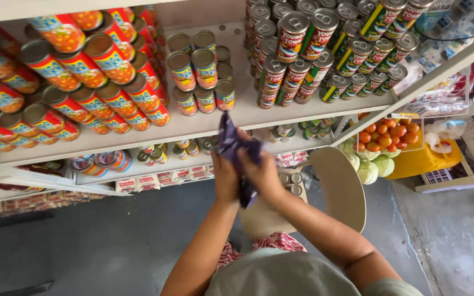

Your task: The recorder is wiping individual canned goods with a purple cloth and organizing them on a store shelf.

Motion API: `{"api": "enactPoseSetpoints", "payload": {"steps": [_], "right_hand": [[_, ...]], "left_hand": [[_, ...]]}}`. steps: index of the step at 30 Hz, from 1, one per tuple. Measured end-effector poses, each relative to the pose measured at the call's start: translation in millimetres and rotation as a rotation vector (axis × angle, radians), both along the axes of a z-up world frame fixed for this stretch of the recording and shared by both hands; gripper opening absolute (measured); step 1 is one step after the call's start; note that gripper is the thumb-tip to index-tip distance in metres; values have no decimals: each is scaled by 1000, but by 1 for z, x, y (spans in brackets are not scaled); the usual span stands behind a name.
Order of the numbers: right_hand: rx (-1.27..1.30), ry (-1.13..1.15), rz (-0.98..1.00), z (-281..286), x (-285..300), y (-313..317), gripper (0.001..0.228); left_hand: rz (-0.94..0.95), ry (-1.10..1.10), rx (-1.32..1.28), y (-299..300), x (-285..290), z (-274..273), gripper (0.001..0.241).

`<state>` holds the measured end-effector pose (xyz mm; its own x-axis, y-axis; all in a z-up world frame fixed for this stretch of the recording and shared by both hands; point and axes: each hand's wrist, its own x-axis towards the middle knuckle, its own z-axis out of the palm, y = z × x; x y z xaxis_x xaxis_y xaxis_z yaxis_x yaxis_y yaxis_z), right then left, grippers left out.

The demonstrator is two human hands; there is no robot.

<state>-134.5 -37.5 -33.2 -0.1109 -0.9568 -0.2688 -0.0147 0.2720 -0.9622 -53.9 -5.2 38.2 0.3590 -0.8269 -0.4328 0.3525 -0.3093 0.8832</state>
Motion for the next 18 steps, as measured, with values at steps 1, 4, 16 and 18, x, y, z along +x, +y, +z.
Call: {"api": "enactPoseSetpoints", "payload": {"steps": [1,4,16,18], "right_hand": [[-418,151,153,23,12,13,21],[-496,191,202,4,25,5,15],[-369,249,158,37,44,12,26],[-840,284,225,57,49,23,41]], "left_hand": [[6,-4,-16,2,6,2,99],[3,-12,-41,15,23,2,94],[76,372,-125,-10,52,-77,60],[67,358,-142,-14,52,-71,60]]}}
